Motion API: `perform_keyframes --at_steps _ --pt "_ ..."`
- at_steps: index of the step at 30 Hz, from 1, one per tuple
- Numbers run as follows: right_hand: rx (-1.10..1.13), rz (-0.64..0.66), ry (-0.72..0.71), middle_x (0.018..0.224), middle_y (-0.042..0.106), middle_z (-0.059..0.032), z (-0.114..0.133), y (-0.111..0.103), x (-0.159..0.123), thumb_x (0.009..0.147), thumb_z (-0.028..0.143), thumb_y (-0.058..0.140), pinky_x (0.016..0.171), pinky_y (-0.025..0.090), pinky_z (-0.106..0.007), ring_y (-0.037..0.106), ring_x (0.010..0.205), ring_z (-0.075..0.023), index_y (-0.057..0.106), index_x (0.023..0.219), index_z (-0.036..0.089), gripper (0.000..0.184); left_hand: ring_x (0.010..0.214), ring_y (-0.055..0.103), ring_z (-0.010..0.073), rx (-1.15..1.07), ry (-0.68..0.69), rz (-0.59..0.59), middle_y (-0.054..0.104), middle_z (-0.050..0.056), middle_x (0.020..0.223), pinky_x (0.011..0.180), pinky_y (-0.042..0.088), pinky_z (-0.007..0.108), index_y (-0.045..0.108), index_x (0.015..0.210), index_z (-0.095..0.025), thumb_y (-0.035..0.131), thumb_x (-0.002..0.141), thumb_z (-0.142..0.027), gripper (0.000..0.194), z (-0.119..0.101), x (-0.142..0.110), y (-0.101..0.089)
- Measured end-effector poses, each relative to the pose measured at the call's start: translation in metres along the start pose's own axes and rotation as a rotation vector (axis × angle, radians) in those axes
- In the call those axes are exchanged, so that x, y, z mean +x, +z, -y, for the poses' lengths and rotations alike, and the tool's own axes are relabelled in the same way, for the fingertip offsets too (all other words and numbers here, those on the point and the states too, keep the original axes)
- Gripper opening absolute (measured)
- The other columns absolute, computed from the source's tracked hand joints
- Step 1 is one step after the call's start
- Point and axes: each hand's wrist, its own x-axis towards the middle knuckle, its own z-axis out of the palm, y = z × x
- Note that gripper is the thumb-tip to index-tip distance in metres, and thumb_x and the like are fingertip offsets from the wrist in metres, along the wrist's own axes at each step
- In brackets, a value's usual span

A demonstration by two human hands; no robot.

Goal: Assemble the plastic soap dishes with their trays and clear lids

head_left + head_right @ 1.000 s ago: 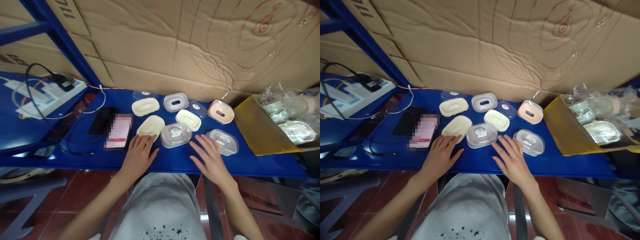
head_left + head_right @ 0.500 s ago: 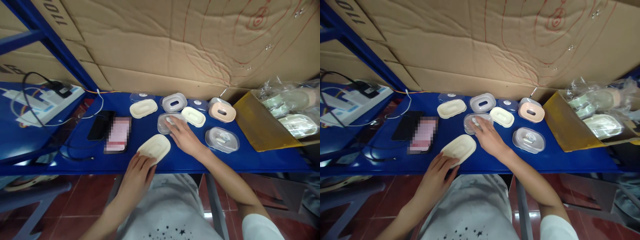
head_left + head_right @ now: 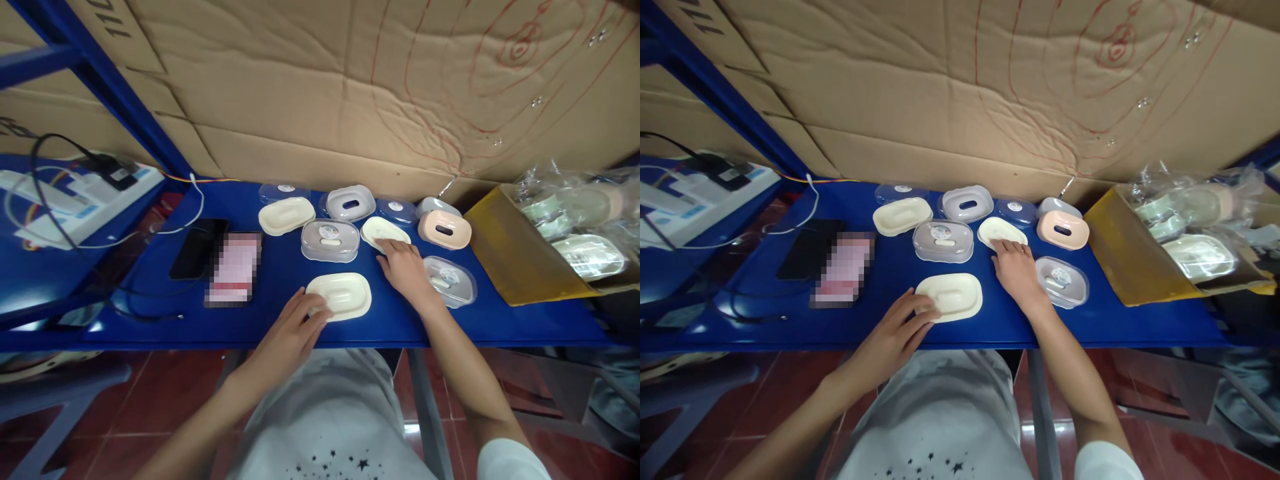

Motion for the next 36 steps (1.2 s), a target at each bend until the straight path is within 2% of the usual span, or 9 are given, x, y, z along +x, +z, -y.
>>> perform_keyframes --at_steps 7,13,17,20,23,26,29,32,36 --pt "-0.014 -0.044 -0.025 0.139 0.074 -0.0186 -0.001 -0.002 0.007 0.105 0.017 0.047 0.104 0.05 -0.051 0.068 0.124 -0.0366 0.065 0.148 0.016 0.047 0.143 0.059 0.0285 -0.031 -0.05 -0.019 0.062 0.013 0.145 0.119 0.056 0.05 0.069 0.122 -0.024 0.057 0.107 -0.011 0.023 0.0 0.001 0.001" --pt "-0.022 -0.102 -0.139 0.163 0.057 -0.0202 0.016 -0.009 0.064 0.101 0.011 0.048 0.119 0.039 -0.054 0.052 0.149 -0.0352 0.051 0.161 0.012 0.06 0.141 0.061 0.028 -0.053 -0.035 -0.036 0.062 0.013 0.144 0.12 0.054 0.049 0.068 0.115 -0.023 0.063 0.104 -0.015 0.014 0.0 0.002 0.002" --pt "-0.02 -0.028 -0.132 0.13 0.079 -0.0196 0.031 -0.009 0.097 0.104 0.013 0.049 0.112 0.043 -0.049 0.069 0.125 -0.0327 0.075 0.125 0.014 0.034 0.139 0.062 0.0269 -0.065 -0.033 -0.051 0.064 0.012 0.137 0.118 0.055 0.047 0.066 0.107 -0.022 0.067 0.103 -0.017 0.007 0.0 0.002 0.001" --pt "-0.007 -0.051 -0.073 0.117 0.081 -0.0198 0.031 -0.015 0.097 0.108 0.019 0.05 0.105 0.047 -0.047 0.074 0.111 -0.0326 0.076 0.11 0.013 0.027 0.134 0.064 0.0249 -0.08 -0.029 -0.046 0.065 0.011 0.133 0.117 0.056 0.045 0.064 0.106 -0.022 0.066 0.104 -0.016 0.006 0.0 0.002 0.001" --pt "0.124 -0.155 -0.063 0.126 0.079 -0.0159 0.025 -0.03 0.071 0.111 0.028 0.05 0.104 0.05 -0.044 0.074 0.113 -0.03 0.072 0.114 0.017 0.025 0.139 0.062 0.0278 -0.063 -0.054 -0.04 0.063 0.012 0.139 0.118 0.056 0.048 0.064 0.12 -0.024 0.069 0.105 -0.022 0.017 0.0 0.0 0.001" --pt "0.536 -0.334 -0.13 0.124 0.08 -0.0093 0.029 -0.046 0.019 0.11 0.043 0.057 0.102 0.056 -0.042 0.075 0.113 -0.0268 0.07 0.107 0.024 0.024 0.149 0.056 0.0329 -0.081 -0.117 -0.078 0.052 0.015 0.159 0.119 0.056 0.054 0.051 0.15 -0.03 0.075 0.102 -0.029 0.054 -0.001 -0.005 0.001" --pt "0.944 -0.388 -0.133 0.099 0.081 -0.0029 0.052 -0.053 -0.041 0.105 0.049 0.068 0.083 0.063 -0.037 0.077 0.088 -0.0219 0.069 0.096 0.028 0.023 0.159 0.044 0.0388 -0.159 -0.113 -0.186 0.031 0.017 0.175 0.121 0.053 0.062 0.03 0.164 -0.039 0.084 0.096 -0.038 0.087 -0.007 -0.008 0.0" --pt "1.236 -0.3 -0.188 0.082 0.078 0.0003 0.08 -0.047 -0.088 0.103 0.052 0.07 0.066 0.063 -0.031 0.073 0.069 -0.0181 0.07 0.094 0.028 0.025 0.161 0.038 0.0446 -0.181 -0.088 -0.271 0.024 0.017 0.177 0.12 0.05 0.071 0.021 0.166 -0.044 0.089 0.09 -0.048 0.102 -0.017 -0.008 -0.001" --pt "1.327 -0.157 -0.212 0.09 0.082 -0.0038 0.094 -0.031 -0.118 0.103 0.052 0.07 0.071 0.068 -0.034 0.077 0.074 -0.0222 0.076 0.111 0.028 0.027 0.158 0.043 0.0431 -0.157 -0.105 -0.297 0.031 0.015 0.172 0.117 0.052 0.069 0.03 0.162 -0.043 0.081 0.094 -0.04 0.085 -0.026 -0.005 -0.009"
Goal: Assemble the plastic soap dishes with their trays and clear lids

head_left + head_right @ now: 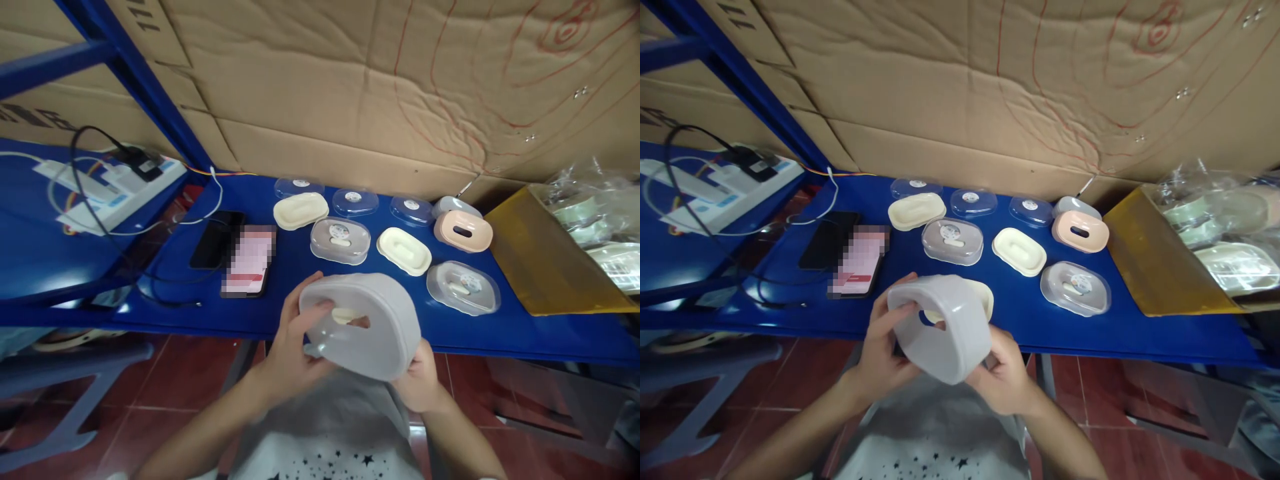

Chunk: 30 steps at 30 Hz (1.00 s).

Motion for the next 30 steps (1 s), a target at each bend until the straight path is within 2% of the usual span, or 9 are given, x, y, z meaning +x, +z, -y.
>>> perform_keyframes --at_steps 2,4,6,8,11,14,20,26,30 --pt "-0.046 0.013 0.001 0.099 0.083 -0.0048 -0.009 -0.004 -0.009 0.104 0.049 0.068 0.076 0.069 -0.034 0.079 0.081 -0.0229 0.075 0.119 0.028 0.027 0.155 0.048 0.0399 0.006 0.03 0.024 0.036 0.015 0.17 0.116 0.055 0.063 0.035 0.16 -0.04 0.077 0.098 -0.036 0.076 0.001 0.004 -0.005" --pt "-0.175 -0.029 0.007 0.122 0.081 -0.0088 -0.019 -0.012 -0.015 0.103 0.046 0.071 0.088 0.069 -0.037 0.081 0.103 -0.0259 0.066 0.139 0.029 0.04 0.153 0.051 0.0383 0.025 0.041 0.078 0.04 0.016 0.169 0.117 0.054 0.06 0.038 0.161 -0.036 0.076 0.099 -0.037 0.072 0.006 0.007 -0.011" --pt "-0.359 -0.1 -0.001 0.154 0.065 -0.0164 -0.029 -0.02 -0.018 0.1 0.045 0.076 0.108 0.064 -0.048 0.069 0.137 -0.0328 0.045 0.163 0.029 0.072 0.15 0.052 0.0387 0.075 0.014 0.149 0.046 0.017 0.167 0.12 0.051 0.061 0.038 0.163 -0.033 0.078 0.099 -0.041 0.076 0.015 0.011 -0.016" --pt "-0.543 -0.12 -0.025 0.175 0.039 -0.0201 -0.036 -0.025 -0.017 0.099 0.043 0.077 0.122 0.053 -0.059 0.047 0.159 -0.0376 0.023 0.174 0.03 0.094 0.149 0.053 0.0394 0.136 -0.019 0.228 0.052 0.017 0.163 0.123 0.046 0.064 0.039 0.164 -0.03 0.079 0.098 -0.047 0.08 0.024 0.013 -0.018" --pt "-0.718 0.013 -0.062 0.183 0.022 -0.0146 -0.043 -0.025 -0.014 0.103 0.037 0.072 0.126 0.048 -0.063 0.034 0.166 -0.0379 0.019 0.176 0.038 0.09 0.149 0.053 0.0374 0.18 -0.021 0.327 0.055 0.017 0.161 0.128 0.04 0.064 0.041 0.165 -0.028 0.076 0.101 -0.05 0.076 0.036 0.016 -0.018" --pt "-0.759 0.098 -0.075 0.183 0.025 -0.0103 -0.047 -0.023 -0.013 0.105 0.03 0.067 0.123 0.052 -0.06 0.036 0.165 -0.037 0.033 0.171 0.042 0.075 0.151 0.053 0.0351 0.187 -0.015 0.398 0.055 0.015 0.162 0.131 0.035 0.063 0.042 0.165 -0.028 0.072 0.103 -0.05 0.072 0.043 0.017 -0.016" --pt "-0.838 0.053 -0.107 0.172 0.046 -0.0136 -0.054 -0.025 -0.016 0.106 0.028 0.067 0.12 0.053 -0.064 0.048 0.158 -0.0373 0.053 0.158 0.035 0.055 0.158 0.045 0.036 0.198 -0.027 0.443 0.046 0.017 0.171 0.131 0.034 0.065 0.04 0.167 -0.03 0.068 0.106 -0.05 0.07 0.047 0.02 -0.015" --pt "-0.939 0.105 -0.164 0.162 0.06 -0.0142 -0.054 -0.029 -0.015 0.105 0.036 0.07 0.12 0.05 -0.063 0.05 0.156 -0.0367 0.061 0.148 0.027 0.045 0.156 0.047 0.0369 0.195 -0.017 0.44 0.043 0.016 0.172 0.129 0.039 0.063 0.05 0.161 -0.029 0.069 0.106 -0.044 0.06 0.045 0.022 -0.013" --pt "-0.971 0.131 -0.186 0.151 0.07 -0.0093 -0.055 -0.031 -0.016 0.106 0.034 0.069 0.121 0.049 -0.061 0.056 0.152 -0.0326 0.064 0.146 0.028 0.04 0.157 0.046 0.0371 0.214 0.027 0.437 0.042 0.017 0.173 0.129 0.039 0.065 0.051 0.16 -0.03 0.071 0.106 -0.04 0.059 0.047 0.017 -0.01"
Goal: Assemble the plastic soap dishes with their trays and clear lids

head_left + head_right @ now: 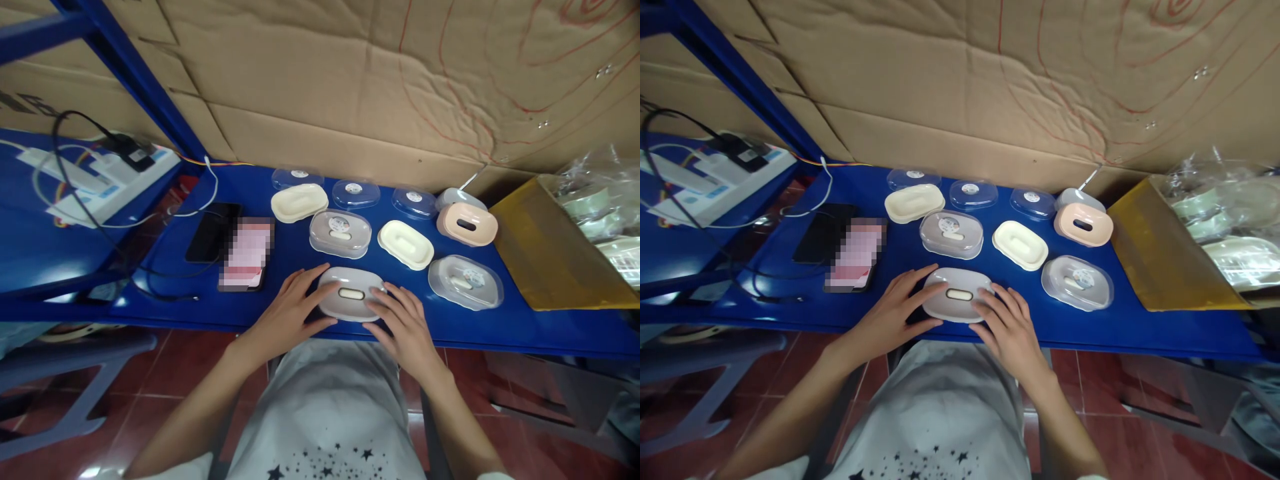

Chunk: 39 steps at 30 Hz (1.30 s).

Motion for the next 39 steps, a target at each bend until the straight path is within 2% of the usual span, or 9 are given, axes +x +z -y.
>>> perform_keyframes --at_steps 6,9,13,18,21,27,32,36,39 --pt "0.009 0.08 -0.052 0.152 0.07 -0.0083 -0.005 -0.017 0.004 0.109 0.033 0.064 0.122 0.049 -0.058 0.058 0.15 -0.0301 0.068 0.144 0.027 0.036 0.16 0.043 0.0373 0.048 0.052 -0.03 0.039 0.022 0.173 0.128 0.04 0.067 0.049 0.161 -0.025 0.067 0.108 -0.037 0.057 -0.003 -0.002 0.003" --pt "0.007 0.067 -0.076 0.15 0.071 -0.0082 -0.022 -0.039 0.028 0.11 0.029 0.059 0.123 0.048 -0.058 0.062 0.146 -0.0292 0.066 0.148 0.028 0.039 0.158 0.044 0.038 0.022 0.055 -0.051 0.041 0.02 0.172 0.127 0.041 0.067 0.05 0.159 -0.026 0.069 0.107 -0.039 0.057 -0.004 -0.002 0.002" --pt "-0.046 0.055 -0.073 0.15 0.071 -0.0105 -0.074 -0.048 0.108 0.11 0.021 0.05 0.123 0.046 -0.056 0.06 0.148 -0.0298 0.065 0.149 0.025 0.042 0.154 0.049 0.0368 -0.039 0.026 -0.041 0.046 0.017 0.168 0.129 0.041 0.064 0.053 0.156 -0.027 0.074 0.103 -0.039 0.058 -0.005 -0.003 0.0" --pt "-0.074 0.353 0.01 0.178 0.036 -0.0192 -0.133 -0.009 0.218 0.097 0.014 0.062 0.128 0.034 -0.068 0.033 0.165 -0.0395 0.047 0.164 0.016 0.069 0.149 0.05 0.037 -0.114 -0.051 0.03 0.051 0.013 0.16 0.128 0.043 0.062 0.053 0.155 -0.029 0.088 0.091 -0.039 0.074 -0.005 -0.006 -0.003" --pt "-0.059 0.432 0.018 0.174 0.042 -0.023 -0.145 0.011 0.24 0.093 0.02 0.072 0.127 0.034 -0.065 0.037 0.162 -0.0407 0.044 0.165 0.015 0.078 0.15 0.048 0.0376 -0.143 -0.097 0.06 0.05 0.011 0.16 0.127 0.045 0.062 0.052 0.156 -0.032 0.091 0.087 -0.038 0.079 -0.004 -0.008 -0.004" --pt "-0.032 0.431 0.032 0.157 0.058 -0.0207 -0.157 0.015 0.236 0.082 0.036 0.089 0.12 0.043 -0.063 0.056 0.146 -0.0414 0.054 0.158 0.02 0.085 0.148 0.049 0.0374 -0.157 -0.088 0.072 0.052 0.011 0.159 0.13 0.04 0.065 0.052 0.157 -0.034 0.094 0.085 -0.038 0.083 -0.005 -0.004 -0.005" --pt "0.007 0.344 0.052 0.157 0.062 -0.0183 -0.145 -0.02 0.233 0.09 0.048 0.083 0.117 0.048 -0.062 0.062 0.141 -0.0412 0.053 0.157 0.021 0.078 0.152 0.047 0.0372 -0.184 -0.143 0.061 0.052 0.01 0.161 0.129 0.043 0.062 0.048 0.159 -0.034 0.092 0.087 -0.041 0.085 -0.005 -0.004 -0.005" --pt "0.08 0.089 -0.059 0.164 0.056 -0.014 -0.094 -0.065 0.175 0.097 0.059 0.075 0.124 0.044 -0.062 0.053 0.151 -0.0393 0.046 0.163 0.027 0.079 0.153 0.049 0.0356 -0.21 -0.216 0.041 0.052 0.011 0.164 0.128 0.045 0.06 0.033 0.169 -0.036 0.087 0.092 -0.047 0.095 -0.007 -0.006 -0.002" --pt "0.091 0.166 -0.086 0.172 0.048 -0.0118 -0.046 -0.075 0.109 0.1 0.058 0.072 0.124 0.045 -0.062 0.05 0.155 -0.038 0.038 0.17 0.034 0.081 0.157 0.046 0.0382 -0.206 -0.25 0.032 0.047 0.012 0.17 0.127 0.044 0.063 0.014 0.175 -0.037 0.086 0.092 -0.052 0.111 -0.01 -0.007 0.001"
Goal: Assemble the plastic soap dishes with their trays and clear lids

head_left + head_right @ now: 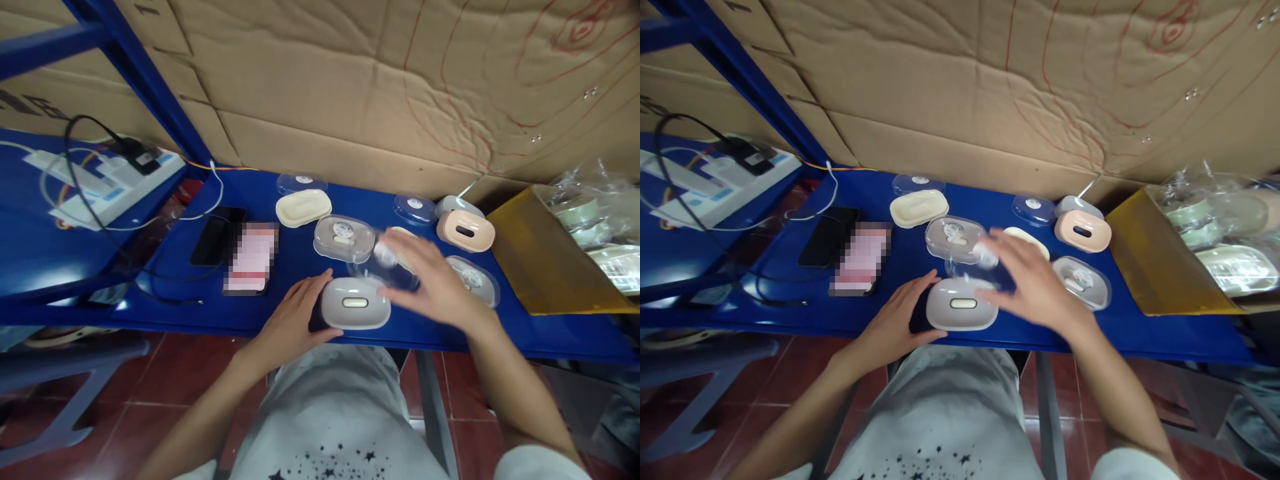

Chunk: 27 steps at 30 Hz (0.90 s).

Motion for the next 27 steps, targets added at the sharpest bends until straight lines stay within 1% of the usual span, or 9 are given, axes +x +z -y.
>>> perform_keyframes --at_steps 2,4,8,12,16,19,22,25,27 --pt "-0.014 0.1 0.013 0.171 0.049 -0.0114 0.025 0.017 -0.033 0.103 0.054 0.071 0.122 0.048 -0.063 0.051 0.154 -0.0375 0.038 0.17 0.036 0.077 0.159 0.044 0.0391 0.006 0.021 0.005 0.046 0.013 0.172 0.128 0.042 0.064 0.003 0.176 -0.038 0.084 0.092 -0.055 0.118 -0.002 -0.001 0.004" --pt "-0.001 0.134 0.03 0.172 0.048 -0.0129 0.038 0.037 -0.053 0.104 0.054 0.069 0.12 0.05 -0.063 0.049 0.156 -0.0374 0.038 0.17 0.034 0.076 0.16 0.044 0.0391 0.015 0.059 0.011 0.045 0.013 0.173 0.129 0.04 0.064 -0.002 0.177 -0.038 0.083 0.093 -0.058 0.121 -0.004 -0.002 0.008" --pt "0.016 0.093 0.011 0.174 0.044 -0.0152 0.044 0.064 -0.062 0.106 0.055 0.066 0.12 0.05 -0.063 0.044 0.159 -0.0368 0.037 0.171 0.029 0.076 0.159 0.043 0.0399 0.045 0.073 -0.005 0.045 0.012 0.174 0.128 0.042 0.064 0.007 0.177 -0.038 0.079 0.094 -0.064 0.113 -0.004 -0.003 0.013" --pt "-0.041 0.056 -0.038 0.173 0.045 -0.0169 0.047 0.069 -0.063 0.107 0.054 0.064 0.121 0.049 -0.062 0.043 0.159 -0.0368 0.039 0.17 0.026 0.074 0.156 0.047 0.0375 0.051 0.105 -0.007 0.05 0.011 0.169 0.13 0.041 0.063 0.013 0.176 -0.037 0.078 0.095 -0.063 0.107 -0.004 -0.003 0.011" --pt "-0.094 0.046 -0.073 0.171 0.048 -0.0171 0.049 0.072 -0.064 0.108 0.055 0.062 0.119 0.049 -0.062 0.047 0.156 -0.0371 0.039 0.17 0.026 0.073 0.152 0.051 0.0354 0.053 0.143 0.003 0.054 0.011 0.164 0.131 0.039 0.062 0.018 0.175 -0.037 0.08 0.096 -0.059 0.102 -0.006 -0.001 0.008" --pt "-0.113 0.022 -0.068 0.168 0.052 -0.0174 0.048 0.077 -0.064 0.106 0.058 0.063 0.114 0.053 -0.062 0.052 0.151 -0.0385 0.04 0.17 0.028 0.075 0.153 0.051 0.0355 0.052 0.153 -0.004 0.054 0.011 0.164 0.131 0.039 0.063 0.019 0.174 -0.037 0.079 0.097 -0.058 0.1 -0.005 0.0 0.008" --pt "-0.142 0.006 -0.049 0.167 0.053 -0.0178 0.047 0.083 -0.065 0.104 0.06 0.065 0.112 0.054 -0.063 0.053 0.15 -0.0403 0.043 0.168 0.03 0.074 0.154 0.05 0.0354 0.055 0.163 -0.009 0.053 0.012 0.165 0.131 0.039 0.063 0.018 0.174 -0.037 0.077 0.099 -0.057 0.098 -0.004 0.0 0.009" --pt "-0.176 -0.017 -0.071 0.167 0.054 -0.0148 0.044 0.088 -0.068 0.103 0.06 0.067 0.114 0.053 -0.063 0.05 0.154 -0.04 0.05 0.164 0.033 0.069 0.155 0.049 0.0357 0.06 0.165 -0.008 0.051 0.012 0.167 0.131 0.038 0.062 0.017 0.175 -0.036 0.077 0.099 -0.056 0.098 -0.004 0.0 0.009" --pt "-0.188 -0.057 -0.109 0.163 0.059 -0.0117 0.042 0.091 -0.069 0.103 0.059 0.069 0.117 0.052 -0.063 0.049 0.156 -0.0389 0.054 0.16 0.035 0.064 0.155 0.048 0.0359 0.061 0.157 -0.001 0.051 0.012 0.168 0.131 0.038 0.063 0.017 0.175 -0.037 0.077 0.099 -0.056 0.099 -0.003 0.0 0.009"
